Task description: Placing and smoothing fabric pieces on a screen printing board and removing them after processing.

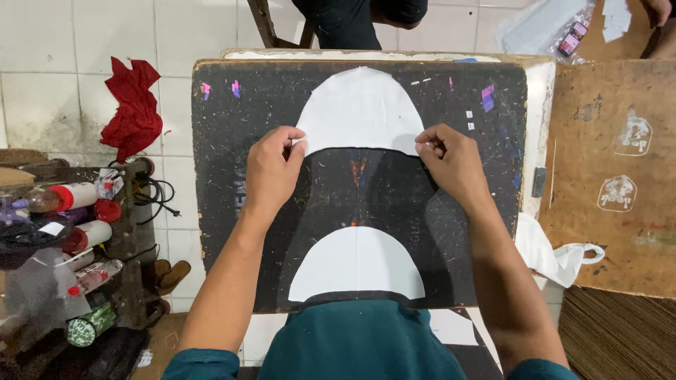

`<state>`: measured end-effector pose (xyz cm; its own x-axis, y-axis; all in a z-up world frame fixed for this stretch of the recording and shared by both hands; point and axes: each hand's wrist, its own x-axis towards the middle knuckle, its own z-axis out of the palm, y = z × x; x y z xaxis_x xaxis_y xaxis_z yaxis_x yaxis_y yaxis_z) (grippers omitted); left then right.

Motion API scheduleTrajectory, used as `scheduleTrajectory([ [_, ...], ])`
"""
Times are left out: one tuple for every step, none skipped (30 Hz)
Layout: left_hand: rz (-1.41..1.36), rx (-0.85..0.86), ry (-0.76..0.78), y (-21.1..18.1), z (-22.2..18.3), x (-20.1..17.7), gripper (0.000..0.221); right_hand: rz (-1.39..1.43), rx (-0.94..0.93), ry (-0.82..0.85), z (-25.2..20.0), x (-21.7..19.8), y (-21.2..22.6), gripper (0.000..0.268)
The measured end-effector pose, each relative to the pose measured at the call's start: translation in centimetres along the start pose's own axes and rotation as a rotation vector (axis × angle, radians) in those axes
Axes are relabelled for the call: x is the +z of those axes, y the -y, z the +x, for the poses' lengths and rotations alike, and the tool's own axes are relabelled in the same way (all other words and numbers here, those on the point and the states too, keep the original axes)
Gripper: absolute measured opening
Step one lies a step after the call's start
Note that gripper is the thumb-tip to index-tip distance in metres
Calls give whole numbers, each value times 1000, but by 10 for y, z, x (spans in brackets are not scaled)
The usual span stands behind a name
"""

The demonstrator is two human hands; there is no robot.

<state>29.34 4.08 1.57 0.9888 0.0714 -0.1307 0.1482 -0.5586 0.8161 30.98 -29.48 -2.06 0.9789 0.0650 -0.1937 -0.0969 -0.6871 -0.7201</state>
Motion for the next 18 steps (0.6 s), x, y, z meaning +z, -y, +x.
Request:
scheduleTrajectory([
  [-1,0,-1,0,-1,0,13,-1,-1,0,-2,1,-1,17],
  [31,-5,4,0,-3,0,12,4,17,-13,-3,1,-3,16],
  [62,-10,10,0,-4,0,11,8,36,-27,-5,2,-4,15],
  [62,-12,9,1,-6,0,11,8,36,-25,-6,2,-3,15],
  [91,-18,18,3,-7,1,10,26,43,-25,-7,2,-2,14],
  [120,-22,26,4,-8,1,9,46,50,-25,-7,2,0,13],
  [120,-22,26,3,-9,0,9,46,49,-25,-8,1,5,13],
  [115,-8,16,3,-9,0,9,64,44,-36,-10,0,10,11],
  [109,5,7,2,-10,0,9,82,39,-47,-12,0,14,10],
  [110,5,9,4,-10,1,9,83,42,-47,-12,1,13,10],
  [113,14,2,5,-10,2,8,75,36,-50,-12,2,11,10],
  [117,22,-7,7,-9,2,8,67,29,-54,-11,3,10,10],
  [118,23,-6,6,-10,3,8,67,30,-55,-12,3,12,10],
  [123,18,-6,6,-12,3,8,63,37,-60,-13,3,15,11],
  [128,12,-7,5,-13,3,7,59,45,-65,-14,2,17,11],
  [129,12,-4,4,-14,3,7,60,47,-65,-15,3,16,11],
  [132,18,-5,4,-14,2,7,64,41,-68,-15,3,14,11],
  [135,24,-8,3,-15,2,6,68,33,-72,-15,4,13,11],
])
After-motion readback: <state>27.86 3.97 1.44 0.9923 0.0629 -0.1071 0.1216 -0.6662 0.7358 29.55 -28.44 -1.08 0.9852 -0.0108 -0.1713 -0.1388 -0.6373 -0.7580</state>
